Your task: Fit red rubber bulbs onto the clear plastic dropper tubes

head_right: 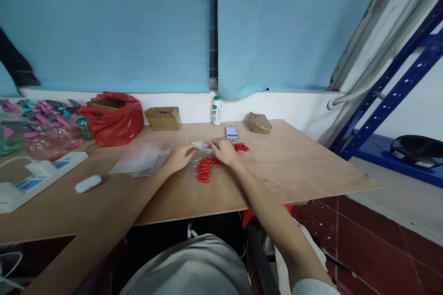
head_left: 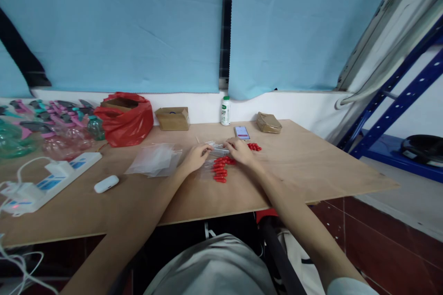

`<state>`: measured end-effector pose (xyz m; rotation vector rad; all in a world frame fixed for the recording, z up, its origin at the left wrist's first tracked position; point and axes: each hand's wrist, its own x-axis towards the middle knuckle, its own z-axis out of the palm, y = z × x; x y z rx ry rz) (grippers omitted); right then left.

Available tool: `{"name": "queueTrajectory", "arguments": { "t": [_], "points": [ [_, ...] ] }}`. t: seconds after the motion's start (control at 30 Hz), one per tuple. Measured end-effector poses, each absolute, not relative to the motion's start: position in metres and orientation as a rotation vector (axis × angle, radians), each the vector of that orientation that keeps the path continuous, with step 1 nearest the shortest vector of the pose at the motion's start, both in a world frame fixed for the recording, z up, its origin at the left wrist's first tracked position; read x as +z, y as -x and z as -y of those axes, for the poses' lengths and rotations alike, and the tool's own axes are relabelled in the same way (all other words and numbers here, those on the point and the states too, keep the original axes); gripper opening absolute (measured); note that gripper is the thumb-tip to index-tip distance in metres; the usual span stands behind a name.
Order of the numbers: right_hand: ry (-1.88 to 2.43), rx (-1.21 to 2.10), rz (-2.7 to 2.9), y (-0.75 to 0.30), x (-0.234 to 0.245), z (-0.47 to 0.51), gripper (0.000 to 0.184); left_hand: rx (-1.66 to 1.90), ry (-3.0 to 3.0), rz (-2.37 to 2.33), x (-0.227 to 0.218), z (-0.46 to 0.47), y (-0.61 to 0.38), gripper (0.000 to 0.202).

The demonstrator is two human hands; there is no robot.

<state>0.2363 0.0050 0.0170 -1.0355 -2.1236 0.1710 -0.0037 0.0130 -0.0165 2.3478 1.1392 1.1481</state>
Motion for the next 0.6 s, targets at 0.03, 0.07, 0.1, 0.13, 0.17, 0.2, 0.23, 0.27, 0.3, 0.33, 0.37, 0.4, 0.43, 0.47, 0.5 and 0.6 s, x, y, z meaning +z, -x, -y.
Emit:
{"name": "queueTrajectory", "arguments": {
  "t": [0.03,0.07,0.1,0.13,0.17,0.2,0.23,0.27,0.3,0.33,0.37,0.4,0.43,0.47,0.5,0.6],
  "points": [
    [1.086,0.158,2.100,-0.238,0.016,-0.007,0.031,1.111,-2.374,-1.134,-0.018,-0.014,0.005,0.022],
    [1.133,0.148,2.082,-0.240,0.015,-0.009,0.030,1.073,-2.401,-1.134,-0.019,-0.016,0.005,0.022],
    [1.176,0.138,2.065,-0.242,0.014,-0.010,0.029,1.034,-2.430,-1.141,-0.020,-0.017,0.006,0.022],
    [1.213,0.125,2.047,-0.244,0.014,-0.012,0.028,0.994,-2.459,-1.154,-0.021,-0.018,0.007,0.022],
    [1.244,0.110,2.029,-0.246,0.013,-0.013,0.027,0.956,-2.486,-1.171,-0.021,-0.019,0.007,0.021],
    [1.272,0.095,2.009,-0.247,0.012,-0.014,0.027,0.922,-2.509,-1.185,-0.021,-0.019,0.007,0.021],
    [1.296,0.081,1.991,-0.248,0.012,-0.015,0.028,0.893,-2.526,-1.191,-0.021,-0.019,0.007,0.021],
    [1.315,0.070,1.975,-0.250,0.011,-0.017,0.028,0.876,-2.535,-1.192,-0.021,-0.019,0.007,0.021],
    [1.332,0.062,1.961,-0.250,0.011,-0.018,0.028,0.870,-2.535,-1.191,-0.020,-0.019,0.007,0.021],
    [1.349,0.058,1.951,-0.251,0.010,-0.018,0.028,0.876,-2.524,-1.189,-0.019,-0.018,0.006,0.021],
    [1.368,0.057,1.940,-0.252,0.010,-0.019,0.028,0.892,-2.504,-1.187,-0.018,-0.018,0.006,0.021],
    [1.389,0.057,1.930,-0.253,0.010,-0.020,0.027,0.909,-2.481,-1.182,-0.018,-0.018,0.006,0.022],
    [1.409,0.057,1.924,-0.254,0.010,-0.020,0.027,0.923,-2.461,-1.172,-0.017,-0.018,0.006,0.022],
    [1.428,0.055,1.922,-0.254,0.010,-0.020,0.027,0.931,-2.451,-1.158,-0.017,-0.019,0.007,0.021],
    [1.446,0.049,1.922,-0.255,0.010,-0.020,0.026,0.930,-2.451,-1.145,-0.017,-0.019,0.007,0.020],
    [1.474,0.010,1.947,-0.258,0.010,-0.020,0.022,0.910,-2.480,-1.148,-0.019,-0.022,0.009,0.018]
  ]
}}
